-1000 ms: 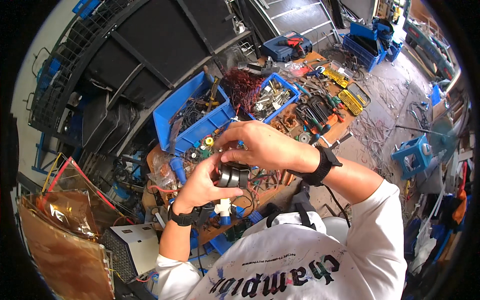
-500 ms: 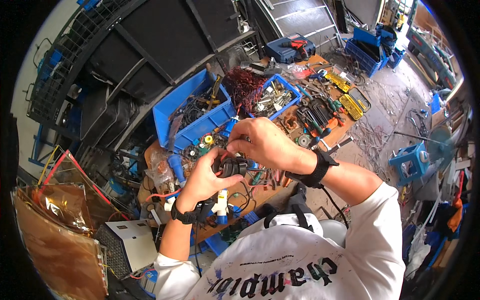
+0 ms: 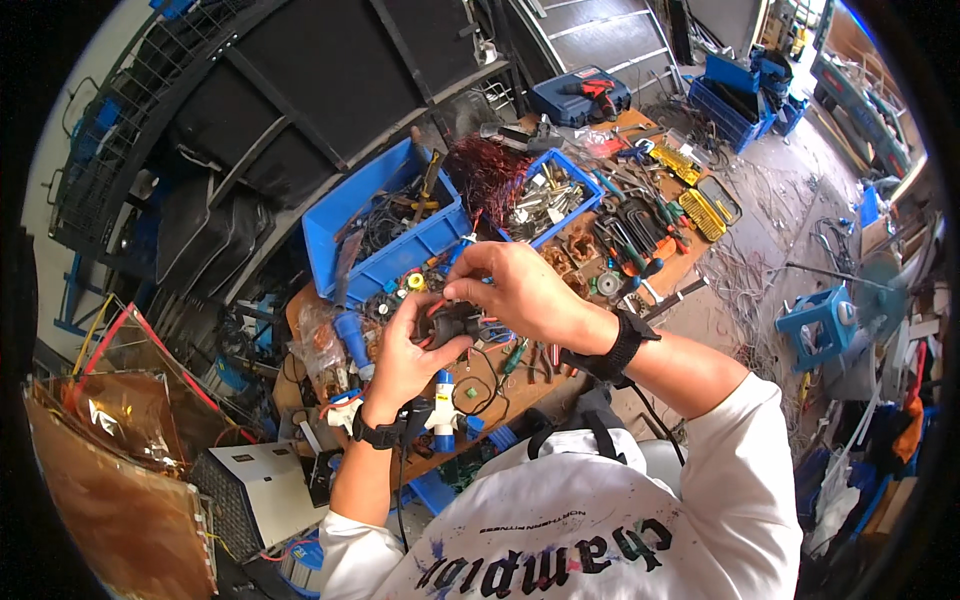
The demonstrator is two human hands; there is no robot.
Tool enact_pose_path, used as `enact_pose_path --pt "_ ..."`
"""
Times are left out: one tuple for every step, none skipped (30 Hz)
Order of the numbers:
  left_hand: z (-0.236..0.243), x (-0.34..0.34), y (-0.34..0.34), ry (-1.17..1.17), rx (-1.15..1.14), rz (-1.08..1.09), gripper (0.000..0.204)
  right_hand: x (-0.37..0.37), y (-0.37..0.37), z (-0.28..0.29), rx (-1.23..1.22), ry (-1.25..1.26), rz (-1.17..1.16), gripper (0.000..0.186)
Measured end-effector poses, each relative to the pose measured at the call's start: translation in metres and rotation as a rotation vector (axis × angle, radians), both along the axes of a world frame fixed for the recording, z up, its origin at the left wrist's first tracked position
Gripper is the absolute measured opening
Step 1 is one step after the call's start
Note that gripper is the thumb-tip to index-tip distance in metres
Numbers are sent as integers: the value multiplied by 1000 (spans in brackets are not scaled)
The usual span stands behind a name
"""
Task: The person holds a small black electronic component with red and black wires, manipulating the wires with both hands. They use orange-handled pliers to strip the insulation from the wire ends and then twist the exposed copper strands. The person continues to separate and arrange the wires throughout the clip.
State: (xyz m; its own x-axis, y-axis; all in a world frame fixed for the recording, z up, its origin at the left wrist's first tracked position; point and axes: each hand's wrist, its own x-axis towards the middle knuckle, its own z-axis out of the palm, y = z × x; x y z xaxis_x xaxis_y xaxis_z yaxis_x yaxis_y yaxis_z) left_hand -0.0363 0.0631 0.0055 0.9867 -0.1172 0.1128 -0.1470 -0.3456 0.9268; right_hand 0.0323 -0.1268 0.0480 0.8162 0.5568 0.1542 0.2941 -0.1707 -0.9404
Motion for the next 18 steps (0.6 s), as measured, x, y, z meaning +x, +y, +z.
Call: enact_pose_path --pt "-9 2 4 -57 -85 -14 43 2 1 -8 66 46 16 15" --pt "-18 4 8 -30 -190 -17 42 4 2 -14 134 92 31 15" --pt "-28 7 12 3 -298 -21 42 6 1 -18 134 87 14 17" --pt "-34 9 15 36 -406 -23 41 6 0 -27 166 108 -25 17" --pt "-36 11 21 135 -468 -16 40 5 1 -39 198 130 -63 17" --pt "-38 11 19 136 -533 35 40 3 -1 -51 227 156 -102 17" --pt "-40 13 19 172 -569 54 39 1 -4 -61 211 180 -89 17" --pt "-43 17 20 208 -604 73 39 -2 -4 -73 214 178 -115 19" --pt "-54 19 21 239 -624 52 39 -5 -5 -88 170 79 -161 19" --pt "-60 21 20 272 -646 60 40 -7 -6 -99 124 -21 -204 19" --pt "-64 23 19 303 -669 67 42 -9 -6 -104 120 -59 -244 18" --pt "-72 25 18 345 -687 83 44 -13 -5 -114 77 -77 -337 18" --pt "-79 27 14 341 -669 113 47 -16 -3 -121 32 -97 -430 18" --pt "-87 30 13 390 -682 142 48 -17 -3 -129 -17 -119 -520 18" --pt "-97 31 12 443 -699 167 50 -17 -7 -143 -6 -31 -461 20" --pt "-108 32 9 497 -714 194 51 -15 -8 -157 93 129 -455 20" --pt "-111 38 1 497 -805 230 40 -12 -6 -170 193 288 -452 21" --pt "-122 38 0 516 -805 226 40 -12 -3 -184 297 453 -443 21"
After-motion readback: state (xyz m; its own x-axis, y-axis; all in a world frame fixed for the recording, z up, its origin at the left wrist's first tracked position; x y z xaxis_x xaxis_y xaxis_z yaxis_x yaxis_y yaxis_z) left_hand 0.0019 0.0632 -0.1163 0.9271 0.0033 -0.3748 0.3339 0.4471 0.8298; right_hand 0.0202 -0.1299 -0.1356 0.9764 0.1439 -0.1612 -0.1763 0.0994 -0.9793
